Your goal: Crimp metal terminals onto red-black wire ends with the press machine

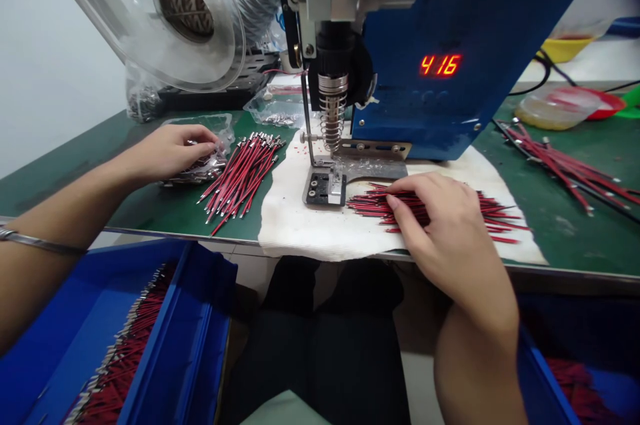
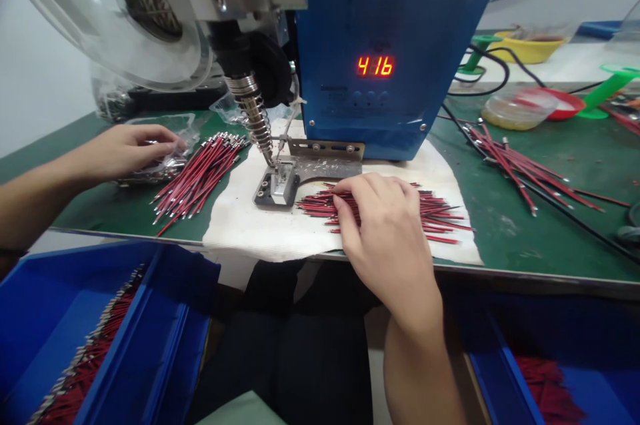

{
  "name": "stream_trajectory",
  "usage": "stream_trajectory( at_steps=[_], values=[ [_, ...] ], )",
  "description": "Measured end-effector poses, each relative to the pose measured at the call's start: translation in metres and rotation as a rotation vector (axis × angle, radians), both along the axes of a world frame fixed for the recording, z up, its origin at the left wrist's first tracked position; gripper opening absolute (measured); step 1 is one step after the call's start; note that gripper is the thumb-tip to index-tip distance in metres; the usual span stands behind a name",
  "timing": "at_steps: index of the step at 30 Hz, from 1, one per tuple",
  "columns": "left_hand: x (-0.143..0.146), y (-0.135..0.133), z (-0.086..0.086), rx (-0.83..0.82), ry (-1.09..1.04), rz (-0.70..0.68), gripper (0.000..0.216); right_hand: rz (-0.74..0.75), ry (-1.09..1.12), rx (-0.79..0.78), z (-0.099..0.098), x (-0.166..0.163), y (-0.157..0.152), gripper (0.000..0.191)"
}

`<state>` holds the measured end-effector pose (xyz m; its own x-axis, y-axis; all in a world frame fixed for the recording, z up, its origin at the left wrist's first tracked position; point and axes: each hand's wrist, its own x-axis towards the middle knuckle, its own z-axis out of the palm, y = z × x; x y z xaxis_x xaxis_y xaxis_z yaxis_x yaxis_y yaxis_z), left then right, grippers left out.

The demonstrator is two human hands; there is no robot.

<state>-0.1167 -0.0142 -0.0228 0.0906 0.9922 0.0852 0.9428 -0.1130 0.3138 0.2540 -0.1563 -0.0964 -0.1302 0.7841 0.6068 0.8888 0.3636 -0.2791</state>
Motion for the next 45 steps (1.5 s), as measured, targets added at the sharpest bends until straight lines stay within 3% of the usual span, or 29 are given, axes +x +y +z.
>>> stream_trajectory(
  at_steps=[23, 39, 45],
  values=[
    [-0.0001, -0.0013, -0.0061, 0.107, -0.016, 0.005, 0.026, 0.028, -0.030, -0.034, 0.0026, -0.0014, -0.0010, 0.007],
    [0.0013, -0.0018, -0.0020, 0.038, 0.049, 0.010, 0.048, 0.018, 0.005, -0.019, 0.0024, -0.0021, -0.0014, 0.009],
    [-0.0012, -0.0001, -0.0034, 0.040, 0.048, 0.001, 0.048, 0.037, -0.003, -0.009, -0.0002, 0.0004, 0.0010, 0.020]
  ],
)
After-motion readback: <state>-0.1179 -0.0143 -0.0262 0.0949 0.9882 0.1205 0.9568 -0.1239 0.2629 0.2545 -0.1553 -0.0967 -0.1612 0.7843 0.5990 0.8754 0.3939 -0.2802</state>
